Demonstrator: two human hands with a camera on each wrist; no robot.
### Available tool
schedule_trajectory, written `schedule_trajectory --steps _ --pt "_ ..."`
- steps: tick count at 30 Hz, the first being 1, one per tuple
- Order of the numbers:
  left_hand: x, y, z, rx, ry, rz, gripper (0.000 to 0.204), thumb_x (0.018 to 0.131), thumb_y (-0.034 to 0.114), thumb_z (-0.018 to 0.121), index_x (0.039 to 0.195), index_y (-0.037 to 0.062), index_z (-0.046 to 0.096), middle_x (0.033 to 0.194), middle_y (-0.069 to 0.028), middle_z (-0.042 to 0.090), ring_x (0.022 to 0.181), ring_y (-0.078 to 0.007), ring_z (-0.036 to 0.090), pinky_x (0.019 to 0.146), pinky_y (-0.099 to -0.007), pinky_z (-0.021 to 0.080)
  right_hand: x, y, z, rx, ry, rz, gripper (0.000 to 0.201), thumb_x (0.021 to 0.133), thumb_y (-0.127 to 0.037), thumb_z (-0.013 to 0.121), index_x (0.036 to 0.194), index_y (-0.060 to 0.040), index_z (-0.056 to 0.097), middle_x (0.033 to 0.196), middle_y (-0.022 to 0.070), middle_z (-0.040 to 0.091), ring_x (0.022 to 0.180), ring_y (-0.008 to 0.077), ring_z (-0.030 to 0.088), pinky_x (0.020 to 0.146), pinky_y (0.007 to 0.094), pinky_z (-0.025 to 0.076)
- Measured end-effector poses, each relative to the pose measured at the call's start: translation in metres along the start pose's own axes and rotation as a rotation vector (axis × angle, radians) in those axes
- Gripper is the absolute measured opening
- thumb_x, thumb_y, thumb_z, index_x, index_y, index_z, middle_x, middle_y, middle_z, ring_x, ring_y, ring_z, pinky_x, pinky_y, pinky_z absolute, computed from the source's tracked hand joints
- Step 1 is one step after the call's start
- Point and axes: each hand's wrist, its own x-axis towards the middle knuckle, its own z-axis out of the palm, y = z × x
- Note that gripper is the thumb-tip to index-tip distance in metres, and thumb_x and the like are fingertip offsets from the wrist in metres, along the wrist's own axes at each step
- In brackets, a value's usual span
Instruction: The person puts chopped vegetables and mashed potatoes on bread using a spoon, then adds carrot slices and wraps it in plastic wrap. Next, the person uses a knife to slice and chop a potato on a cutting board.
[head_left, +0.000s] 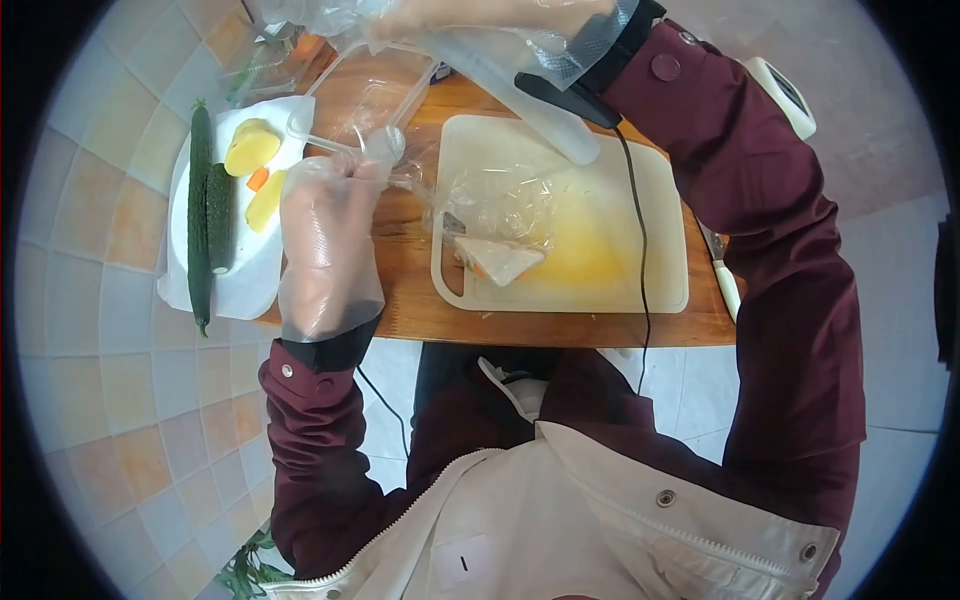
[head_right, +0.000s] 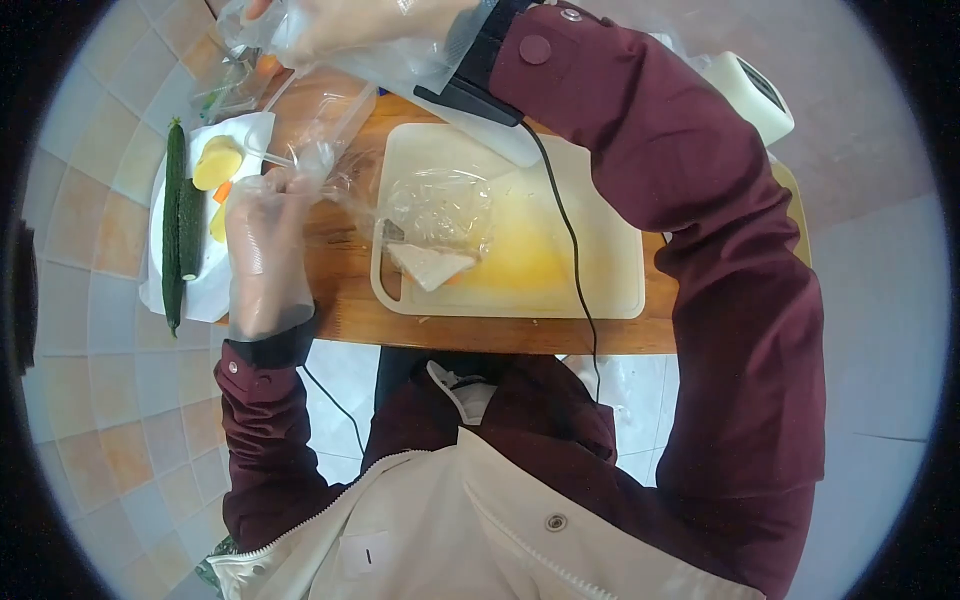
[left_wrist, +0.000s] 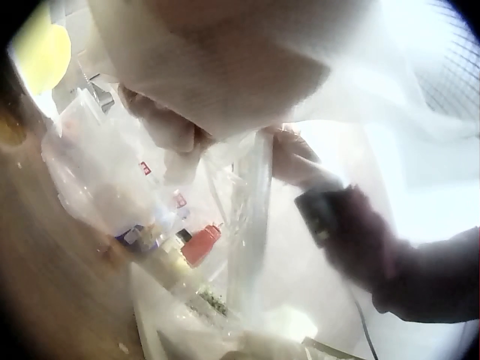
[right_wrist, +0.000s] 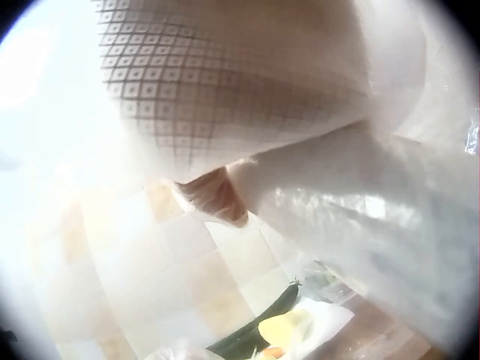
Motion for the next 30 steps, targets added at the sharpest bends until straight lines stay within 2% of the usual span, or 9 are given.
schedule_trajectory --steps 6,8,9,12,13,15,25,28,30 --pt "0.004 -0.027 0.002 0.346 0.010 0.066 0.037 0.100 0.028 0.068 0.086 -0.0064 0.071 0.070 -0.0212 0.052 0.068 -0.0322 0.054 0.068 -0.0416 0.043 -0.013 -0.014 -0.019 0.024 0.017 0.205 0.068 0.093 -0.020 0.074 0.152 -0.0068 0.044 0.112 0.0161 0.070 0.106 0.0239 0.068 0.091 0.0366 0.054" --pt "0.002 -0.029 0.003 0.349 0.013 0.039 0.039 0.101 0.029 0.069 0.083 -0.0059 0.070 0.070 -0.0230 0.051 0.068 -0.0345 0.053 0.067 -0.0432 0.042 -0.030 -0.002 -0.022 0.519 0.045 0.033 0.069 0.093 -0.017 0.075 0.153 -0.0075 0.042 0.115 0.0108 0.066 0.110 0.0228 0.065 0.091 0.0386 0.056" --pt "0.002 -0.036 0.003 0.368 0.031 0.065 0.040 0.101 0.029 0.069 0.082 -0.0056 0.069 0.070 -0.0234 0.051 0.067 -0.0346 0.053 0.066 -0.0437 0.042 -0.037 -0.004 -0.026 0.590 0.110 0.160 0.071 0.093 -0.014 0.075 0.154 -0.0078 0.040 0.114 0.0087 0.064 0.111 0.0227 0.063 0.093 0.0403 0.057" --pt "0.003 -0.061 0.000 0.427 0.060 0.104 0.041 0.101 0.030 0.069 0.080 -0.0046 0.068 0.070 -0.0226 0.051 0.068 -0.0342 0.053 0.066 -0.0439 0.041 -0.063 0.030 -0.046 0.920 0.114 0.111 0.081 0.092 -0.007 0.077 0.158 -0.0104 0.030 0.120 0.0133 0.063 0.101 0.0253 0.068 0.090 0.0434 0.063" --pt "0.004 -0.065 0.001 0.473 0.072 0.122 0.041 0.101 0.031 0.069 0.080 -0.0038 0.068 0.071 -0.0214 0.051 0.069 -0.0336 0.053 0.067 -0.0436 0.041 -0.072 0.040 -0.050 0.889 0.181 -0.034 0.080 0.093 -0.007 0.077 0.157 -0.0104 0.029 0.120 0.0150 0.065 0.097 0.0262 0.071 0.088 0.0436 0.064" --pt "-0.001 -0.055 -0.001 0.436 0.078 0.165 0.041 0.102 0.032 0.069 0.081 -0.0028 0.068 0.072 -0.0197 0.052 0.070 -0.0325 0.053 0.068 -0.0430 0.041 -0.091 0.042 -0.056 1.022 0.241 -0.058 0.079 0.093 -0.006 0.077 0.157 -0.0090 0.030 0.118 0.0148 0.067 0.104 0.0254 0.071 0.093 0.0421 0.063" --pt "-0.004 -0.048 0.002 0.308 0.091 0.125 0.041 0.101 0.032 0.071 0.081 -0.0037 0.066 0.073 -0.0105 0.051 0.071 -0.0224 0.048 0.069 -0.0379 0.040 -0.171 0.076 -0.114 0.625 0.676 0.122 0.071 0.098 -0.013 0.071 0.159 -0.0077 0.035 0.120 0.0120 0.066 0.111 0.0236 0.069 0.099 0.0368 0.058" --pt "0.001 -0.042 0.006 0.284 0.089 -0.101 0.041 0.101 0.033 0.071 0.083 -0.0034 0.067 0.073 -0.0109 0.053 0.070 -0.0231 0.049 0.069 -0.0373 0.041 -0.191 0.086 -0.131 0.595 0.880 0.174 0.071 0.099 -0.017 0.069 0.160 -0.0074 0.035 0.117 0.0100 0.066 0.107 0.0226 0.069 0.094 0.0368 0.059" --pt "0.002 -0.053 0.006 0.287 0.115 -0.077 0.039 0.101 0.031 0.070 0.084 -0.0047 0.069 0.075 -0.0160 0.056 0.072 -0.0292 0.053 0.070 -0.0392 0.043 -0.214 0.106 -0.160 0.529 0.876 0.172 0.071 0.099 -0.017 0.068 0.161 -0.0074 0.035 0.116 0.0093 0.065 0.106 0.0226 0.069 0.093 0.0370 0.059"
